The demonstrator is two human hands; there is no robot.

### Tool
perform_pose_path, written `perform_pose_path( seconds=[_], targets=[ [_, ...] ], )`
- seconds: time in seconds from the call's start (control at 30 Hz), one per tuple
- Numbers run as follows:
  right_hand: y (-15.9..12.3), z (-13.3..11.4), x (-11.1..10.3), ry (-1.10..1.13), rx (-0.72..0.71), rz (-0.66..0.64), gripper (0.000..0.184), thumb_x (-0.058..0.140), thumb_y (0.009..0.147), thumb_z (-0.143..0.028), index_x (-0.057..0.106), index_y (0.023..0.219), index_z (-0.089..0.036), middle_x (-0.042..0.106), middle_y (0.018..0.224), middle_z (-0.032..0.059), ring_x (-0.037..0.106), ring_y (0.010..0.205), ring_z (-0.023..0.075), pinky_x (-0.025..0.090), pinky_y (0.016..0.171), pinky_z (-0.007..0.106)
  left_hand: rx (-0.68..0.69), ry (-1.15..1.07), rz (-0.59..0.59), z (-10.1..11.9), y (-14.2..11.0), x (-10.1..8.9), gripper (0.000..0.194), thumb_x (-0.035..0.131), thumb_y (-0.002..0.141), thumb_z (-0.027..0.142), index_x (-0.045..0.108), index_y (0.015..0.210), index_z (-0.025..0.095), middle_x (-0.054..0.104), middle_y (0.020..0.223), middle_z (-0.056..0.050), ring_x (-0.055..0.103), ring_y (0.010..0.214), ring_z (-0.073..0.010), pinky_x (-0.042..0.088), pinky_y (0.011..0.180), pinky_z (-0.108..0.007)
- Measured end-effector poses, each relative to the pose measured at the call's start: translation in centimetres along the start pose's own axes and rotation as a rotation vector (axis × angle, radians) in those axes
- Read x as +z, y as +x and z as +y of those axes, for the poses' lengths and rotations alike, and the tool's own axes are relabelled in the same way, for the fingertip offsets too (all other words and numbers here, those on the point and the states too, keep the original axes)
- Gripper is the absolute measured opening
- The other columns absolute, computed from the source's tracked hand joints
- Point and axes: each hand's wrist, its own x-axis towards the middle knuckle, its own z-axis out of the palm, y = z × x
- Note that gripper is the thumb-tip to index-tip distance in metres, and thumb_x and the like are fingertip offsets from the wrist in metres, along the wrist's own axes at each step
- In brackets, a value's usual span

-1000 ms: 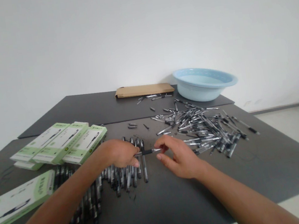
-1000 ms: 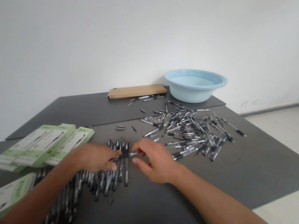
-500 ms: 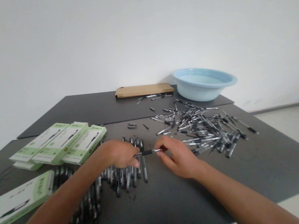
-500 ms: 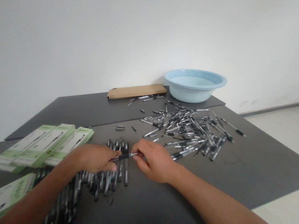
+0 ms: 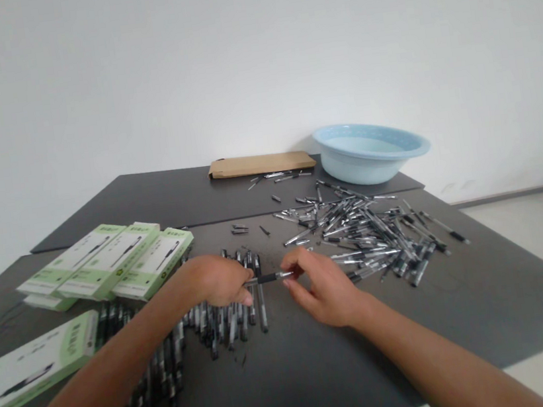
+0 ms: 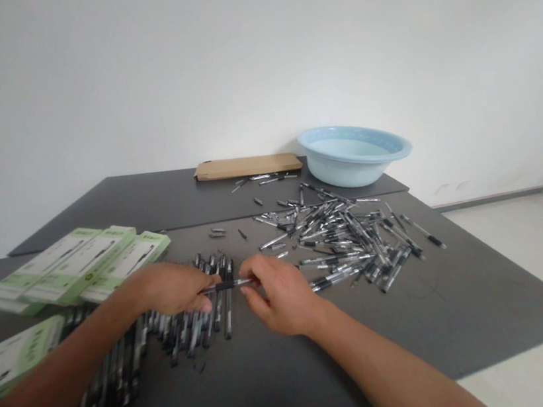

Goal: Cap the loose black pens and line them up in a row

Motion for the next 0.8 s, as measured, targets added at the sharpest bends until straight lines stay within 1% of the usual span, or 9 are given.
perform_pose_path(
  seconds=[0.17,0.33,0.4,0.57,0.8],
  targets=[
    [0.16,-0.08,0.03,-0.023,-0.010,-0.013,0.010,0.050,0.086,-0.016,0.047,0.094,-0.021,0.057,0.082,0.0019,0.054,0.076,0.0163,0.041,0.070,0.028,-0.004,0.012,0.004,-0.03,0.07,0.08,0.042,0.049,0.090,0.036,0.056,0.126,0.016,0.068,0.112,-0.017,0.064,0.098,-0.0319,0.050,0.076,-0.037],
    [0.17,0.04,0.00,-0.027,-0.014,-0.015,0.006,0.051,0.086,-0.018,0.047,0.091,-0.021,0.056,0.080,0.0015,0.053,0.075,0.0163,0.040,0.069,0.028,0.008,0.015,0.001,-0.04,0.01,0.01,0.041,0.049,0.090,0.036,0.056,0.125,0.016,0.068,0.111,-0.017,0.064,0.097,-0.0315,0.050,0.075,-0.036],
    [0.12,0.06,-0.01,-0.021,-0.013,-0.020,0.008,0.052,0.086,-0.020,0.048,0.093,-0.021,0.056,0.082,0.0021,0.053,0.077,0.0167,0.041,0.070,0.029,0.005,0.015,0.001,-0.06,0.02,0.02,0.040,0.050,0.090,0.037,0.057,0.124,0.017,0.068,0.111,-0.017,0.064,0.097,-0.0316,0.050,0.075,-0.037],
    [-0.02,-0.01,-0.06,-0.003,-0.009,-0.015,0.021,0.055,0.084,-0.021,0.047,0.104,-0.020,0.059,0.090,0.0037,0.056,0.080,0.0174,0.043,0.074,0.030,0.006,0.012,0.017,-0.18,0.18,0.23,0.039,0.050,0.090,0.037,0.059,0.121,0.017,0.069,0.107,-0.016,0.065,0.094,-0.0313,0.049,0.071,-0.035],
    [0.08,-0.10,-0.16,-0.008,-0.031,-0.010,0.014,0.052,0.084,-0.016,0.047,0.096,-0.021,0.057,0.084,0.0034,0.054,0.078,0.0177,0.042,0.071,0.030,0.015,0.024,0.020,-0.02,-0.07,0.09,0.038,0.049,0.089,0.036,0.059,0.121,0.017,0.070,0.107,-0.017,0.065,0.093,-0.0314,0.049,0.070,-0.034]
  ],
)
